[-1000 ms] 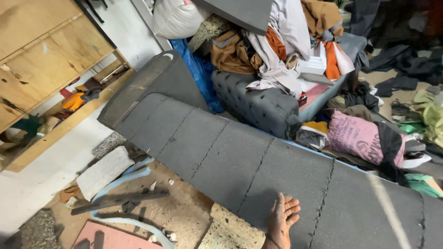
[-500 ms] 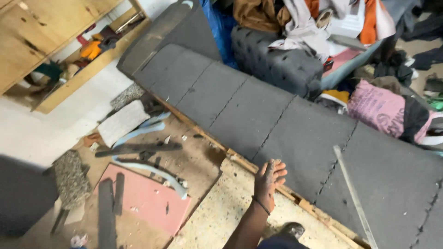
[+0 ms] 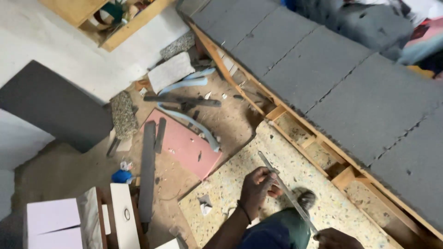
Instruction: Marking and grooving foam padding on a furniture frame using a metal strip.
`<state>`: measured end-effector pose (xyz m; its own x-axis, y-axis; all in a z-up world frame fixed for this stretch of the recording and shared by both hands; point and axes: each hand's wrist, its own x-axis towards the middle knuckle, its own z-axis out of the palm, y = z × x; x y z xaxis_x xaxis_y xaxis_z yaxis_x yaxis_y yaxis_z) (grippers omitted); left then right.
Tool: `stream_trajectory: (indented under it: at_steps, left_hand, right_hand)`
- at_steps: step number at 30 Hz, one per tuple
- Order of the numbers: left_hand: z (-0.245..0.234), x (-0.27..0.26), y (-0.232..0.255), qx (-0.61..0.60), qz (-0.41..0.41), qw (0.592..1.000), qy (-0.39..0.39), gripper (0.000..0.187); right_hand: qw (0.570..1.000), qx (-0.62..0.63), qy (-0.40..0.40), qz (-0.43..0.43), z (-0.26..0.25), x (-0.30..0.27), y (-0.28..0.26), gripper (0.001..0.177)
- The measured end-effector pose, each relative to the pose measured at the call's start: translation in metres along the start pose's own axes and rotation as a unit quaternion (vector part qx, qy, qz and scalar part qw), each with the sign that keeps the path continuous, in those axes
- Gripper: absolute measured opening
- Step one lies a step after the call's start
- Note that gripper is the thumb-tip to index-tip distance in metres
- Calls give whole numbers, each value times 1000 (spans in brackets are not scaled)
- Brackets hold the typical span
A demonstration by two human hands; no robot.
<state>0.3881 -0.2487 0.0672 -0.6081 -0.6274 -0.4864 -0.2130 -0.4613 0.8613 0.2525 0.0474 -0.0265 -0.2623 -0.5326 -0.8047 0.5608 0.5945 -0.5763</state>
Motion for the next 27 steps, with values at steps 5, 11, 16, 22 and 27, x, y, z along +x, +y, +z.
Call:
stream_trajectory:
  at_steps: [5, 11, 16, 22, 27]
  left_hand:
    - [-33, -24, 27, 35, 34, 999, 1, 41]
    - [-36, -9, 32, 47, 52, 995, -66, 34]
    - [-120, 23, 79, 89, 50, 994, -27, 34]
    - [-255, 130, 119, 108, 85, 988, 74, 32]
    - [-332, 196, 212, 67, 108, 987, 99, 28]
  right_hand:
    - [995, -73, -27, -55, 77, -49, -55, 27]
    - [995, -25, 22, -91, 118, -38, -99, 34]
    - [985, -137, 10, -107, 174, 23, -167, 29]
    - [905, -371, -11, -206, 302, 103, -308, 42]
    - [873, -406, -17, -271, 383, 168, -390, 45]
